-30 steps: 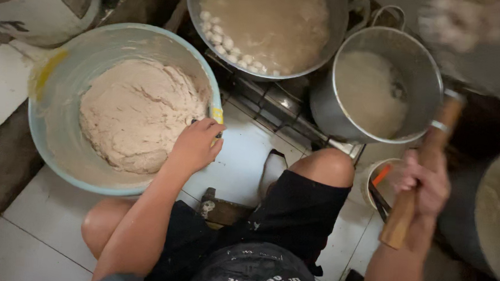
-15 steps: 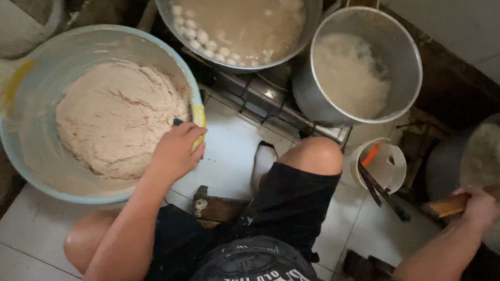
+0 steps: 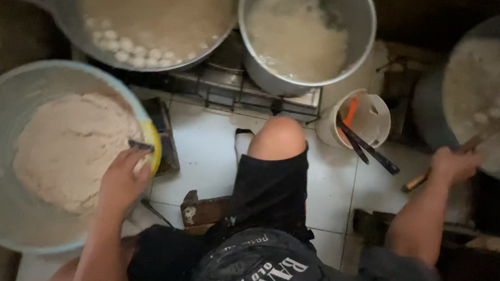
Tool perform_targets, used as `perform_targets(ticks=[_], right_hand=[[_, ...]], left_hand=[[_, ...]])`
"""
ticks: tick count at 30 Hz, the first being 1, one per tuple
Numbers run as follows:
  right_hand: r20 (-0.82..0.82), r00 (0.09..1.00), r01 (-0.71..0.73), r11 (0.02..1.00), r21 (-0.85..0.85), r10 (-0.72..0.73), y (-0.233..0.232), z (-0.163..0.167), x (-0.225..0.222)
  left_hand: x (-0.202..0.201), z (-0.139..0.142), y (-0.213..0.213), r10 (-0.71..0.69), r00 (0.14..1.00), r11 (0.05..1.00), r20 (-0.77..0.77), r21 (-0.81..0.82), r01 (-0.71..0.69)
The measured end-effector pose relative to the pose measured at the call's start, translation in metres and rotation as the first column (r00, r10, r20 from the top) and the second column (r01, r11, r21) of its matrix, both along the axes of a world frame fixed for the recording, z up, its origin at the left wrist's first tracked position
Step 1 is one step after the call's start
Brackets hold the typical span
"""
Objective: The person sits on the floor beside a large basin of dough and pots of boiling water. They scoop portions of dough with a small scoop, shape dough balls by hand, and drop them into the boiling water, and use a strainer to lift and move cooked balls between pots.
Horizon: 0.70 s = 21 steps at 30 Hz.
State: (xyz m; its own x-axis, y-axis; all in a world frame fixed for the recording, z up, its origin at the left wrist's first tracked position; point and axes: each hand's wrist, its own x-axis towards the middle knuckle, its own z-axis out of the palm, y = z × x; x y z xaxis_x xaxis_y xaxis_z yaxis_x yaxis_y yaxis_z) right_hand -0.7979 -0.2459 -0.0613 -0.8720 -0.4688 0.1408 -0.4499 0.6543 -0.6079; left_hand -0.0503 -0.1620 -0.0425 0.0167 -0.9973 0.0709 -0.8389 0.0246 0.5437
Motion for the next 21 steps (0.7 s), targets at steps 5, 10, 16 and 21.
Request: perform_targets(ticks=[5,10,16,21], right_hand=[[-0.243,0.953,0.226,0.961,0.162,-0.183,-0.039,0.002,-0.037],[-0.416,0.887,0.262,0.960,0.097,-0.200,-0.074,0.004,-0.074],[-0.433,0.876,0.323,0.924,0.203,-0.211,-0.089,0.004,-0.093],[-0.358,0.926,0.183,0.970,0.162,-0.115,-0.079,-0.002,-0.107]], left_hand=[[0.001,-0.005,0.002,0.032,0.998,0.991,0.049,0.126,-0.038],[-0.008,0.005,0.001,0.068,0.990,0.970,0.122,0.225,-0.095],[-0.018,0.016,-0.001,0.075,0.979,0.959,0.190,0.254,-0.123],[-0.023,0.014,-0.005,0.025,0.973,0.956,0.228,0.281,-0.091]])
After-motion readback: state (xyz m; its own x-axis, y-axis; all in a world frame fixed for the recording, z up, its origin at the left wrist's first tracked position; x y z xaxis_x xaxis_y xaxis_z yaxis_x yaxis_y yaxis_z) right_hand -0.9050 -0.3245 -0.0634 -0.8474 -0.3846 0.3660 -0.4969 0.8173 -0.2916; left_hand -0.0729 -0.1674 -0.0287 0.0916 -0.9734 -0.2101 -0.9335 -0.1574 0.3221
